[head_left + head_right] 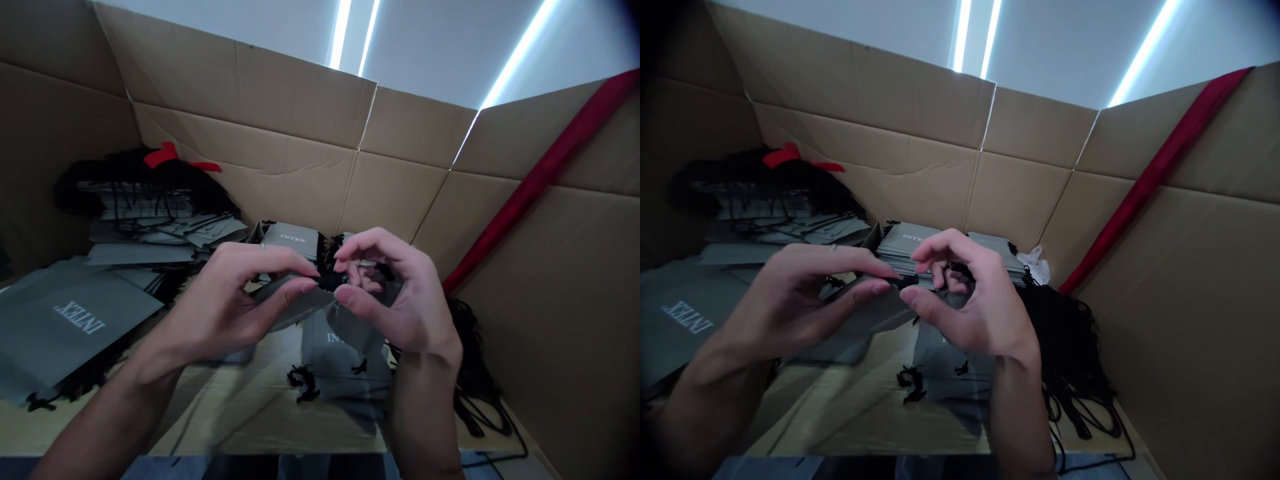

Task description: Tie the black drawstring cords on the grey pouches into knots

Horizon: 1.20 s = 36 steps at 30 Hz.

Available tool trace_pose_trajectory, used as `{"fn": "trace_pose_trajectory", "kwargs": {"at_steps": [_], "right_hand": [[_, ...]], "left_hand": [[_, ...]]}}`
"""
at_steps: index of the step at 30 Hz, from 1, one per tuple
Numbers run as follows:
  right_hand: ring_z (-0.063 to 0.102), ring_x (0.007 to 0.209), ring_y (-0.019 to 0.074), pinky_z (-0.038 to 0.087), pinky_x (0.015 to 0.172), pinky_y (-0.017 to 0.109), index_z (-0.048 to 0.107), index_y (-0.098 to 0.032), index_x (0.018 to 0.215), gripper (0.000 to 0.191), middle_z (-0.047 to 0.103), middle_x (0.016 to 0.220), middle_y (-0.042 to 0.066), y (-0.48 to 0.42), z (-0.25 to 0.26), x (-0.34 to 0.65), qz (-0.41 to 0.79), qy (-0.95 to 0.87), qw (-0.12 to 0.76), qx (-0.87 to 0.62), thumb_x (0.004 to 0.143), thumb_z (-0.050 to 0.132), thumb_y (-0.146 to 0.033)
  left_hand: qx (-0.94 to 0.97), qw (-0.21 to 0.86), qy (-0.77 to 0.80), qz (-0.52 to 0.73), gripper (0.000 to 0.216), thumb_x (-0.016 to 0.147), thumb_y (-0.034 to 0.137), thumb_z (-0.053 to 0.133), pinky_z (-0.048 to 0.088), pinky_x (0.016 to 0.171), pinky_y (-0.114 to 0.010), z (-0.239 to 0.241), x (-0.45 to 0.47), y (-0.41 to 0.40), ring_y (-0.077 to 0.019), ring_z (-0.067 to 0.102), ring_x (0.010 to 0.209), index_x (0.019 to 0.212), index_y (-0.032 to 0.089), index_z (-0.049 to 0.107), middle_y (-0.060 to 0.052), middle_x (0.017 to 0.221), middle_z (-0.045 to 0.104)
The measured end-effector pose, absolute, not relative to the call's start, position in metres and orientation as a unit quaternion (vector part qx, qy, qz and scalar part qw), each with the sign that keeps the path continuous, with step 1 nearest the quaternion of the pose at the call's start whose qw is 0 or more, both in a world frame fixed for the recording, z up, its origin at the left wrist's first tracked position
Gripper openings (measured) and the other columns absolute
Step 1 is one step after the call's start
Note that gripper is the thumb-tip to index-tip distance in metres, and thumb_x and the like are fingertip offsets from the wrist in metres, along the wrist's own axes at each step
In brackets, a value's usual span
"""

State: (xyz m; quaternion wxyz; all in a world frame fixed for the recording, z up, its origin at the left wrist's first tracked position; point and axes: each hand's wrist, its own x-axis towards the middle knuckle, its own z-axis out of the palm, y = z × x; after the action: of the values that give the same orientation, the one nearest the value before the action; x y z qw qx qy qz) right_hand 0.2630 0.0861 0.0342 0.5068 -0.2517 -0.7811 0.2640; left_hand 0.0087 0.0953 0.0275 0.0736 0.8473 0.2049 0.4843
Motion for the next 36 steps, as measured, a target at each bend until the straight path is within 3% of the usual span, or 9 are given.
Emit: {"fn": "trace_pose_trajectory", "kwargs": {"at_steps": [5, 8, 13, 17, 25, 32, 36], "right_hand": [[0.046, 0.060, 0.0081, 0.038, 0.052, 0.020, 0.083, -0.024, 0.102, 0.018, 0.063, 0.074, -0.005, 0.084, 0.039, 0.264, 0.265, -0.767, 0.507, -0.290, 0.088, 0.093, -0.018], [0.051, 0.060, 0.0086, 0.041, 0.052, 0.021, 0.084, -0.023, 0.095, 0.003, 0.069, 0.076, -0.003, 0.082, 0.041, 0.259, 0.223, -0.759, 0.522, -0.319, 0.095, 0.087, -0.022], [0.054, 0.061, 0.0088, 0.044, 0.054, 0.021, 0.084, -0.024, 0.094, 0.003, 0.072, 0.078, -0.003, 0.077, 0.043, 0.255, 0.176, -0.751, 0.545, -0.329, 0.095, 0.085, -0.022], [0.051, 0.058, 0.0074, 0.043, 0.053, 0.020, 0.084, -0.024, 0.095, 0.008, 0.068, 0.074, -0.005, 0.076, 0.041, 0.253, 0.160, -0.762, 0.540, -0.321, 0.096, 0.082, -0.016], [0.052, 0.058, 0.0076, 0.041, 0.051, 0.020, 0.083, -0.023, 0.099, 0.006, 0.066, 0.074, -0.004, 0.077, 0.038, 0.251, 0.162, -0.777, 0.530, -0.300, 0.099, 0.080, -0.017], [0.054, 0.063, 0.0097, 0.046, 0.055, 0.021, 0.082, -0.024, 0.096, 0.005, 0.069, 0.078, -0.003, 0.077, 0.039, 0.253, 0.150, -0.754, 0.561, -0.307, 0.098, 0.082, -0.019], [0.056, 0.065, 0.0116, 0.046, 0.054, 0.023, 0.083, -0.025, 0.096, 0.002, 0.072, 0.083, 0.000, 0.077, 0.039, 0.252, 0.149, -0.748, 0.565, -0.314, 0.097, 0.085, -0.024]], "left_hand": [[0.836, 0.033, 0.193, 0.512, 0.008, 0.107, 0.023, 0.079, 0.056, 0.076, -0.023, 0.024, 0.013, 0.094, -0.0123, 0.077, 0.082, 0.113, 0.029, 0.079, 0.004, 0.101, 0.084], [0.838, 0.019, 0.193, 0.511, 0.006, 0.108, 0.024, 0.078, 0.056, 0.073, -0.023, 0.022, 0.014, 0.095, -0.0116, 0.076, 0.078, 0.112, 0.029, 0.078, 0.004, 0.098, 0.084], [0.821, 0.006, 0.203, 0.534, 0.020, 0.104, 0.031, 0.086, 0.061, 0.077, -0.025, 0.018, 0.018, 0.095, -0.0147, 0.080, 0.081, 0.122, 0.029, 0.079, 0.002, 0.105, 0.086], [0.811, 0.001, 0.176, 0.558, 0.036, 0.100, 0.021, 0.089, 0.064, 0.083, -0.023, 0.014, 0.027, 0.096, -0.0139, 0.080, 0.088, 0.134, 0.027, 0.078, -0.001, 0.114, 0.086], [0.787, 0.049, 0.166, 0.592, 0.025, 0.094, 0.011, 0.089, 0.063, 0.080, -0.020, 0.011, 0.032, 0.096, -0.0105, 0.077, 0.082, 0.113, 0.024, 0.079, 0.002, 0.101, 0.084], [0.751, 0.227, 0.164, 0.598, 0.016, 0.090, 0.009, 0.089, 0.063, 0.068, -0.018, 0.018, 0.031, 0.093, -0.0110, 0.073, 0.072, 0.097, 0.021, 0.080, 0.001, 0.085, 0.080], [0.731, 0.289, 0.173, 0.594, 0.015, 0.090, 0.016, 0.093, 0.068, 0.071, -0.022, 0.021, 0.034, 0.091, -0.0139, 0.076, 0.074, 0.101, 0.020, 0.082, -0.002, 0.090, 0.082]]}}
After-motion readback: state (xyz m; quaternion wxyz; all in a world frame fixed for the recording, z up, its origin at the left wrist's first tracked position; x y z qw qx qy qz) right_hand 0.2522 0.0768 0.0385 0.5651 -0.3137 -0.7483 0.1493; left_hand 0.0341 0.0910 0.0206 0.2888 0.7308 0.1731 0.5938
